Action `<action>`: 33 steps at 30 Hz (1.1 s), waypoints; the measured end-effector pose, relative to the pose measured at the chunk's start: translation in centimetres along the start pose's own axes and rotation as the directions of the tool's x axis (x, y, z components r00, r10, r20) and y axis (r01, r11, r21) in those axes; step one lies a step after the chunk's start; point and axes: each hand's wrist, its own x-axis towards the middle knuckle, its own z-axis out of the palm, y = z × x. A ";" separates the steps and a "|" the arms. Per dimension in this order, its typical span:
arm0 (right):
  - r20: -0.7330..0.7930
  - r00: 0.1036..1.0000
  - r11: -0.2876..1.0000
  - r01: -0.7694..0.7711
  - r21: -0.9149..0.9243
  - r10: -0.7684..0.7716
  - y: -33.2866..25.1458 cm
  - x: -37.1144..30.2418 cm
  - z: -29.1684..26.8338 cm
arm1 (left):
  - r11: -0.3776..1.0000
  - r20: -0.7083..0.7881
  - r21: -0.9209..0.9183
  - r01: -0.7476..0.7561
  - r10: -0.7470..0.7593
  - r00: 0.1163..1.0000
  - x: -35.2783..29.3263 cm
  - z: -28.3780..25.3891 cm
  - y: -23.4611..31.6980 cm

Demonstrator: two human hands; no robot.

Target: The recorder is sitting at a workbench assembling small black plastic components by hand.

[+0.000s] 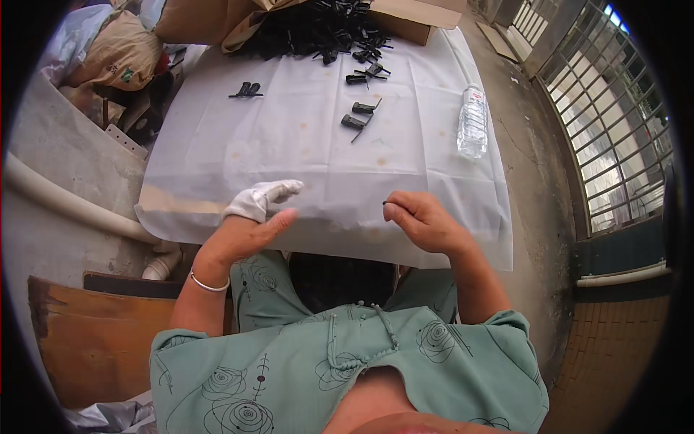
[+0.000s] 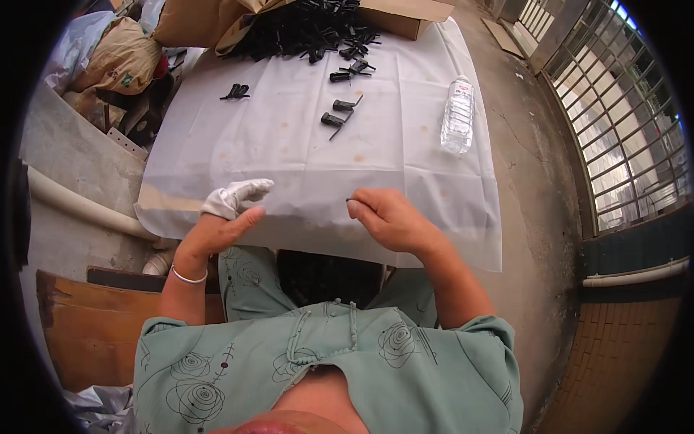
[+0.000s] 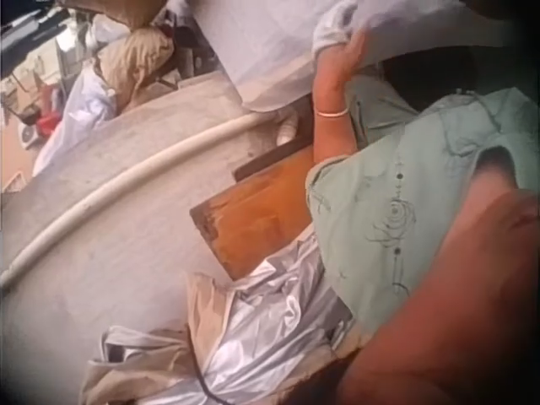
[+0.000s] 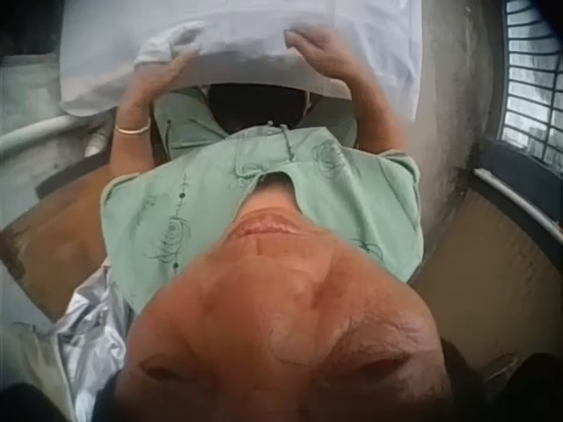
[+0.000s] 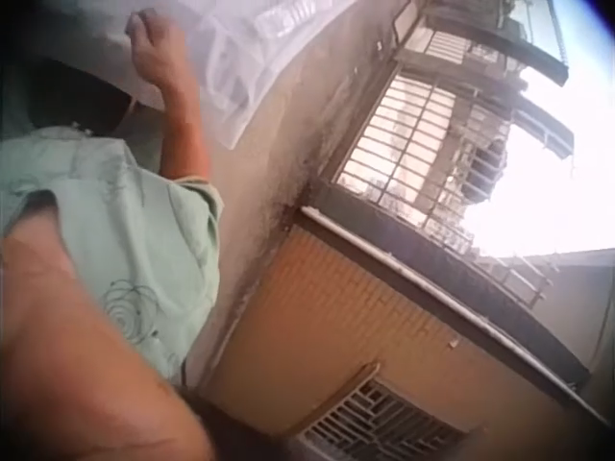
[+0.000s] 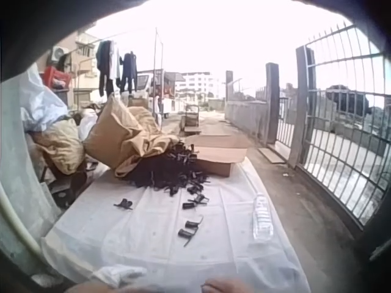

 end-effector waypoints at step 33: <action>-0.654 0.728 0.976 0.102 -0.193 -0.205 17.7 36.7 -17.0 | 0.901 -0.113 0.106 -0.421 0.431 0.895 34.8 -11.0 -14.0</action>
